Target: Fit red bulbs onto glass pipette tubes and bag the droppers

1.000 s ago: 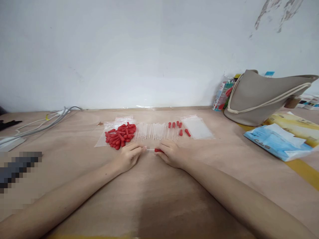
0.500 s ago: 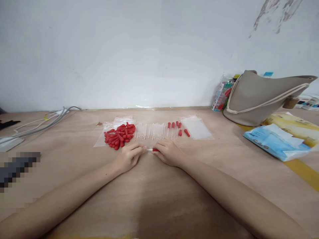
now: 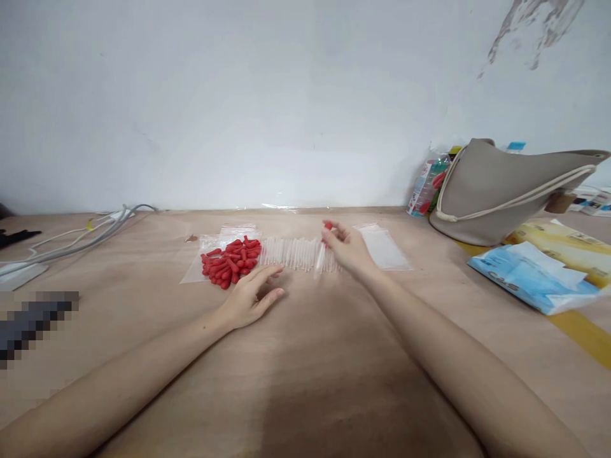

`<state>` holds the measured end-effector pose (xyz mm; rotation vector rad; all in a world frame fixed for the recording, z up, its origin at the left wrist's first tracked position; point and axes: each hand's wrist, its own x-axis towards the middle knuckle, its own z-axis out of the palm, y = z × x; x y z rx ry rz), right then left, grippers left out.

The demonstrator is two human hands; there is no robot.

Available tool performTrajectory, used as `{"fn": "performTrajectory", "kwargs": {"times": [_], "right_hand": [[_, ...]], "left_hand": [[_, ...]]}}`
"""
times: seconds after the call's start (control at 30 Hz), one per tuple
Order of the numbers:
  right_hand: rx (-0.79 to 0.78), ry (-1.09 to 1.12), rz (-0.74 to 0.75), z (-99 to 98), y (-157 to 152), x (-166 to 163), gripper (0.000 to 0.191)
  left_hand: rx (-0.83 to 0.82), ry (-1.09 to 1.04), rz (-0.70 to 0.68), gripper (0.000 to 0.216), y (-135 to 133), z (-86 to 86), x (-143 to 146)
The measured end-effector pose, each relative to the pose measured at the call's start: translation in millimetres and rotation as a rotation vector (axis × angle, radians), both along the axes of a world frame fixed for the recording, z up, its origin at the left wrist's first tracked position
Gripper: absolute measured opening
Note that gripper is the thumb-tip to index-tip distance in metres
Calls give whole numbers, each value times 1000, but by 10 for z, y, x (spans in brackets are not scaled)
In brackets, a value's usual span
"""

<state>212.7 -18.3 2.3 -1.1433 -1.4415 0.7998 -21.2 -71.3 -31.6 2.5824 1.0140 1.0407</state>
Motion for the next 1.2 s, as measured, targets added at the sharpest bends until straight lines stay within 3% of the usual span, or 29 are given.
{"fn": "performTrajectory", "kwargs": {"times": [0.13, 0.3, 0.5, 0.67, 0.9, 1.03, 1.2], "right_hand": [[-58, -475, -321, 51, 390, 396, 29], [-182, -858, -374, -148, 578, 547, 34], [-151, -966, -435, -174, 512, 523, 37], [-160, -968, -252, -145, 406, 485, 21], [-203, -978, -208, -158, 336, 424, 7], [-238, -1097, -176, -89, 257, 325, 10], [-300, -1242, -256, -14, 157, 147, 19]], "left_hand": [[-7, 46, -22, 31, 2, 5, 3], [3, 66, -39, 22, 6, 18, 10], [12, 85, -39, 19, 14, 6, 6], [5, 89, -29, 17, 15, -11, 5], [-11, 110, -19, 16, 12, -19, 1], [-18, 121, -10, 16, 11, -21, 3], [-27, 136, -6, 16, 11, -18, 4]]}}
